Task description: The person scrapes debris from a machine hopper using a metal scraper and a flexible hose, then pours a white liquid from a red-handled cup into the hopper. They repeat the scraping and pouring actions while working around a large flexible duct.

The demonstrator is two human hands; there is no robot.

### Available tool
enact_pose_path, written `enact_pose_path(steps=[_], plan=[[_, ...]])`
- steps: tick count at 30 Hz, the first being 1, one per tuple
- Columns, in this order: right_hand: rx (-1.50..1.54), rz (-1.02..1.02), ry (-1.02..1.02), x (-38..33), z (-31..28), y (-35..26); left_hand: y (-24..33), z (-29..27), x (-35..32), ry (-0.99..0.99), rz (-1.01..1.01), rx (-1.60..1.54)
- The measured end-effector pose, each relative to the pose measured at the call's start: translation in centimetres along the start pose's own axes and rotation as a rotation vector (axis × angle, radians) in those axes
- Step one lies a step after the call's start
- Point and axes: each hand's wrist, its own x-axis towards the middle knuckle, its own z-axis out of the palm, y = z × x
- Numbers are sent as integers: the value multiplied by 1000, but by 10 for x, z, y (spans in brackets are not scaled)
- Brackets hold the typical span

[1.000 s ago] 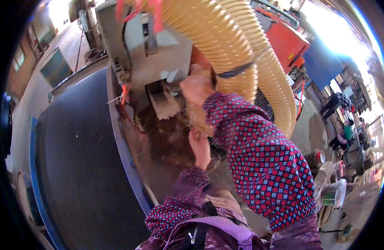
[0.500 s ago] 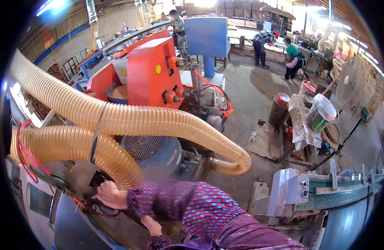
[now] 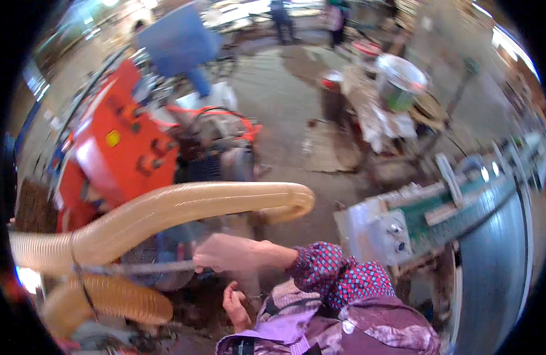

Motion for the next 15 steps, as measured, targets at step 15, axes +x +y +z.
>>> enact_pose_path(steps=[15], plan=[[376,316,1312,-114,-88,52,62,173,177,-784,550,834]])
